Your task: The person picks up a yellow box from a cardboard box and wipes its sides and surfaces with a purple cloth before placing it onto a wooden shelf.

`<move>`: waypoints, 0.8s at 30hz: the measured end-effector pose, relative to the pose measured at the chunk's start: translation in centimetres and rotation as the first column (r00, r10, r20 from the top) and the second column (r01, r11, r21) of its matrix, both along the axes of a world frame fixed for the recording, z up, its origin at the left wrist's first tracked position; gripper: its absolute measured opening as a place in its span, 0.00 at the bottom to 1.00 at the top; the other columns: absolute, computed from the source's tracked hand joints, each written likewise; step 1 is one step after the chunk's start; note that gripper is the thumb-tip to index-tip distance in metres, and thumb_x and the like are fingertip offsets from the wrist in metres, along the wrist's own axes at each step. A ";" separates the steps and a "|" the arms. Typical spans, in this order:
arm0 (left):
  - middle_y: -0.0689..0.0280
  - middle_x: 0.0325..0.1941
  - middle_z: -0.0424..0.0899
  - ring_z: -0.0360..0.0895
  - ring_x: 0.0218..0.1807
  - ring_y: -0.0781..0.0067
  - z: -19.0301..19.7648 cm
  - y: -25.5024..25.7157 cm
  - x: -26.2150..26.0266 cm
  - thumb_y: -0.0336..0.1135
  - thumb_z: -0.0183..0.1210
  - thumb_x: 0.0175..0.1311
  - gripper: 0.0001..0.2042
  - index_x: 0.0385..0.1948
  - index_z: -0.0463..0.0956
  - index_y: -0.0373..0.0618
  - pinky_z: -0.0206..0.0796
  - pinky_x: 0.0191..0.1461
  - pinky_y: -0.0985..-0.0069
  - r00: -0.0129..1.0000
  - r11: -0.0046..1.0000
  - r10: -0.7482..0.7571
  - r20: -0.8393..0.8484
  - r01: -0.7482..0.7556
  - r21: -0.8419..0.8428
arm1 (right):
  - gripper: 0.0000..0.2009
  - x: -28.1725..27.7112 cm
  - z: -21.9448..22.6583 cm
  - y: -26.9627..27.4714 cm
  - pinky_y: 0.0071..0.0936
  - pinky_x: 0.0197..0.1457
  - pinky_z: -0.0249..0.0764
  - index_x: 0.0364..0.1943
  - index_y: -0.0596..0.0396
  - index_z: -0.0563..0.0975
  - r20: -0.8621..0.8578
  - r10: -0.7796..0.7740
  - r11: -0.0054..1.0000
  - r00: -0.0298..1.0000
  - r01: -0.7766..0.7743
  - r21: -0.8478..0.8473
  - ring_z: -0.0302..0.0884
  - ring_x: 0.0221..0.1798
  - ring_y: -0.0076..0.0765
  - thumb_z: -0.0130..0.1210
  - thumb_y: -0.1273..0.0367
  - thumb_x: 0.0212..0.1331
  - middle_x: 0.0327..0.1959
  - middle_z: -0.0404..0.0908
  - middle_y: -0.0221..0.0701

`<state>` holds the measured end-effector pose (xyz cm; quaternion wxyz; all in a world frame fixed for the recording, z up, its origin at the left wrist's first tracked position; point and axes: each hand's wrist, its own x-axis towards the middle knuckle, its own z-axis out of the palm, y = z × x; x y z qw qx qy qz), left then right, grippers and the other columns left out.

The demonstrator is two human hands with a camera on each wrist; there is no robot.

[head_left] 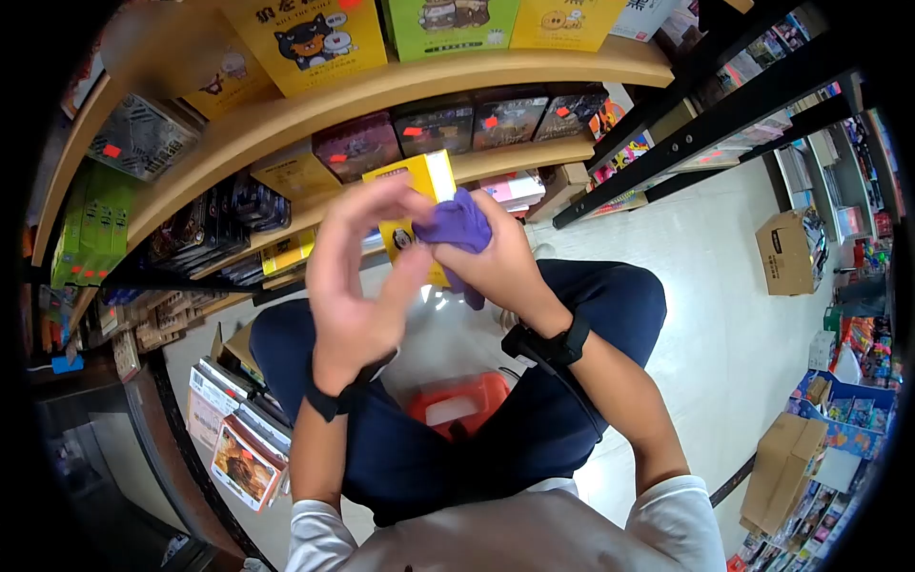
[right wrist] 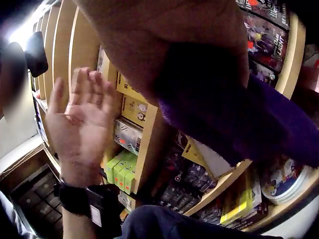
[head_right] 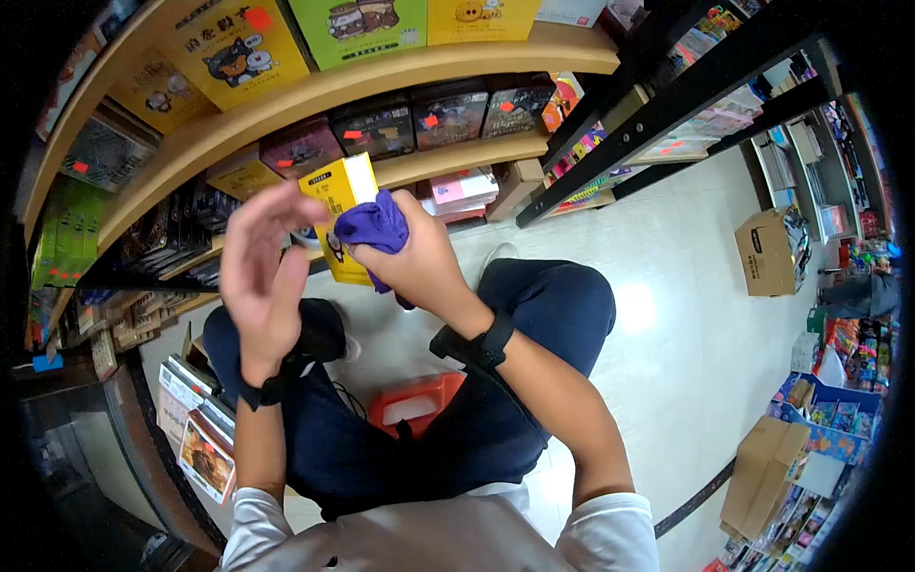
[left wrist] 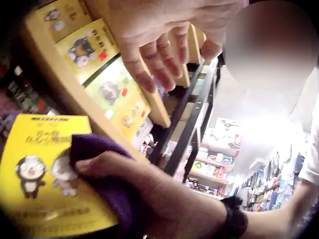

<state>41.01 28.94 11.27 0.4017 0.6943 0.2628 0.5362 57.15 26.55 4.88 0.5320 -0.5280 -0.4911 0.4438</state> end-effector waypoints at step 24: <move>0.69 0.18 0.73 0.61 0.13 0.79 8.3 -10.0 0.8 0.19 0.57 0.41 0.12 0.24 0.70 0.51 0.46 0.11 0.83 0.590 0.926 -0.377 0.714 0.250 0.283 | 0.18 -1.7 -0.5 -0.6 0.19 0.48 0.73 0.46 0.60 0.75 -0.011 0.122 0.980 0.992 -0.123 -0.157 0.78 0.41 0.19 0.64 0.77 0.50 0.40 0.81 0.28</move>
